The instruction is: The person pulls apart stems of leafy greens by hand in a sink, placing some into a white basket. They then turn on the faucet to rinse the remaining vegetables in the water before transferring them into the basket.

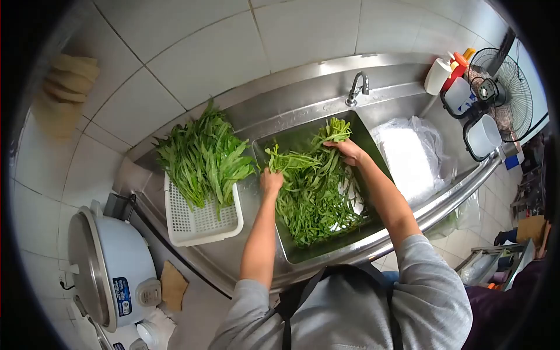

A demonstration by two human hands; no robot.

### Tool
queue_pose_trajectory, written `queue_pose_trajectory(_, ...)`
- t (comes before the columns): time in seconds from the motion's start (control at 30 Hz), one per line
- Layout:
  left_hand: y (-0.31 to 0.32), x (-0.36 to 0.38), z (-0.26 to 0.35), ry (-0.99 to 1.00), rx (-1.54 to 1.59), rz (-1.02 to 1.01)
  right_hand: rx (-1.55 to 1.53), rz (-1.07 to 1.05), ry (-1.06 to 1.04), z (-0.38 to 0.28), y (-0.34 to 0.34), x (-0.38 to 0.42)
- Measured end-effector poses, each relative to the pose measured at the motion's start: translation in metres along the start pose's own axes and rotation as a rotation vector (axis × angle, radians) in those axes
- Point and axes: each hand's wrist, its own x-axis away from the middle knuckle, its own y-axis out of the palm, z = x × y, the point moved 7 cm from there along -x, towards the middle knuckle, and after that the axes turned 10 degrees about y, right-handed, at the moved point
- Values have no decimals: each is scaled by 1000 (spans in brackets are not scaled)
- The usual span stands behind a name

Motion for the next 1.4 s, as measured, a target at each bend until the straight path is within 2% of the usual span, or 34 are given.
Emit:
queue_pose_trajectory(0.07,-3,0,-2,-166,54,-94,34,-21,-91,-20,-12,11)
queue_pose_trajectory(0.1,-4,-4,-1,-153,53,-75,59,-35,-164,-31,-14,18)
queue_pose_trajectory(0.17,0,-11,-7,-178,32,-53,-73,-38,-173,-55,-21,42)
queue_pose_trajectory(0.3,-8,-8,6,-227,133,-111,-82,45,-264,-91,-65,53)
queue_pose_trajectory(0.37,-4,-16,-4,-186,41,-28,-126,-28,-308,-111,-55,76)
queue_pose_trajectory(0.43,0,-16,-1,-201,210,-122,-94,-30,-250,-115,-58,84)
queue_pose_trajectory(0.47,-4,-18,0,-141,246,-45,-61,0,-282,-119,-59,90)
queue_pose_trajectory(0.5,-8,-17,4,-147,245,-33,-56,-12,-282,-120,-57,88)
queue_pose_trajectory(0.6,-19,-8,36,25,480,25,218,-3,-243,-98,-44,75)
queue_pose_trajectory(0.63,-25,-9,43,19,473,24,404,-19,-285,-89,-35,62)
queue_pose_trajectory(0.67,-26,-11,57,90,424,-69,571,-29,-300,-78,-27,50)
queue_pose_trajectory(0.7,-26,-10,69,160,373,-163,500,-188,-441,-67,-9,43)
queue_pose_trajectory(0.73,-33,-6,81,157,365,-164,628,-107,-490,-59,5,39)
queue_pose_trajectory(0.77,-34,0,95,162,350,-228,743,-158,-432,-48,20,33)
queue_pose_trajectory(0.8,-32,3,105,167,337,-292,798,-112,-399,-38,30,25)
queue_pose_trajectory(0.83,-31,2,109,165,330,-294,779,-119,-391,-30,40,12)
queue_pose_trajectory(0.9,-27,1,120,212,349,-411,491,-155,-370,-23,49,6)
queue_pose_trajectory(0.97,-39,0,118,217,301,-341,552,-132,-420,-33,50,13)
queue_pose_trajectory(1.03,-52,-4,116,326,197,-231,670,-95,-469,-40,37,12)
queue_pose_trajectory(1.07,-48,-5,105,218,129,-285,677,-99,-465,-42,29,11)
queue_pose_trajectory(1.1,-45,-5,99,214,136,-288,684,-102,-459,-41,20,8)
queue_pose_trajectory(1.13,-44,-7,98,310,32,-251,703,-69,-389,-43,9,10)
queue_pose_trajectory(1.17,-42,-9,100,406,-69,-211,754,-38,-445,-49,2,18)
queue_pose_trajectory(1.2,-45,-4,97,184,-6,-263,814,-16,-465,-52,-7,19)
queue_pose_trajectory(1.23,-40,-5,92,182,4,-264,874,7,-485,-55,-16,20)
queue_pose_trajectory(1.3,-46,-4,82,145,-52,-143,872,90,-379,-55,-39,23)
queue_pose_trajectory(1.33,-46,1,84,152,-106,-114,723,85,-352,-54,-45,27)
queue_pose_trajectory(1.4,-42,5,102,195,-64,-101,647,32,-343,-56,-45,39)
